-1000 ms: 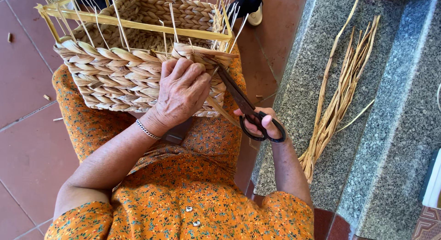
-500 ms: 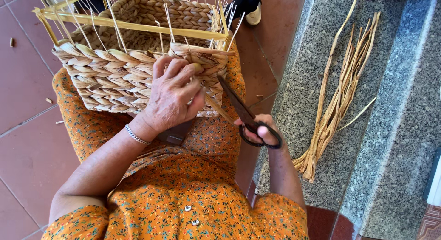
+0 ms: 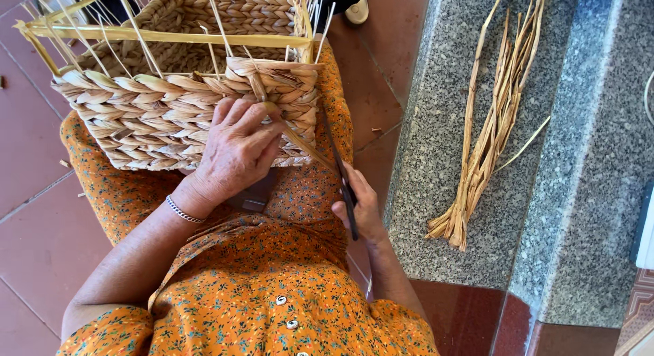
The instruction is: The person sits on the floor with a partially woven water hyacinth basket on their lap, weaving thin plant strands around the rim and sides. They pick up new strands from a pile beside them, tuck and tighten the weave by hand, and use scissors to trim excess strand ends.
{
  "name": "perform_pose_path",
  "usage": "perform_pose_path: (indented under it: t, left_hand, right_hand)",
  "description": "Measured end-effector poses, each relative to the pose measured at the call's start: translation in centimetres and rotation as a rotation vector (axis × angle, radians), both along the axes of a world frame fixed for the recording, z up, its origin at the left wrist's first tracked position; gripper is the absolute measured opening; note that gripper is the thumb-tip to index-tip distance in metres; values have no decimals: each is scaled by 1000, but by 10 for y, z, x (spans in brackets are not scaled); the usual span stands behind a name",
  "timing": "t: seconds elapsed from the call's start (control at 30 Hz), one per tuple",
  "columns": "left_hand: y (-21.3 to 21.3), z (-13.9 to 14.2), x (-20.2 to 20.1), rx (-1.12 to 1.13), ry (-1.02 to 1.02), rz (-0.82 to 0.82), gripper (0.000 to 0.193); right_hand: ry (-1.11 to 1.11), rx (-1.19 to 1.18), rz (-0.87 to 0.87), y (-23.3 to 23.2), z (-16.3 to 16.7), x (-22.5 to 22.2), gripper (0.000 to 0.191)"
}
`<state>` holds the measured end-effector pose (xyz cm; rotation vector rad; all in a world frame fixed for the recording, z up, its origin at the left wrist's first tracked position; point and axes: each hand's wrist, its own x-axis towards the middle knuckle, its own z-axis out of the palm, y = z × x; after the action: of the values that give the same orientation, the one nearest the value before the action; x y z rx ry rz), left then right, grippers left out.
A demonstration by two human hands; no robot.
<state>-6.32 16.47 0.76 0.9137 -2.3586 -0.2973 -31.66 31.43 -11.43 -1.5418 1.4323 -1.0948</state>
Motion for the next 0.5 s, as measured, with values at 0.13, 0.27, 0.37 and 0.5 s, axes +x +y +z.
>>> perform_pose_path:
  t: [0.13, 0.27, 0.37, 0.5]
  left_hand:
    - [3, 0, 0, 36, 29, -5, 15]
    - [4, -1, 0, 37, 35, 1, 15]
    - [3, -1, 1, 48, 39, 1, 19]
    - [0, -2, 4, 53, 39, 9, 18]
  right_hand:
    - [11, -55, 8, -13, 10, 7, 93]
    - [87, -240, -9, -27, 12, 17, 84]
    - [124, -302, -37, -28, 14, 22, 80]
    - [245, -184, -127, -21, 20, 30, 85]
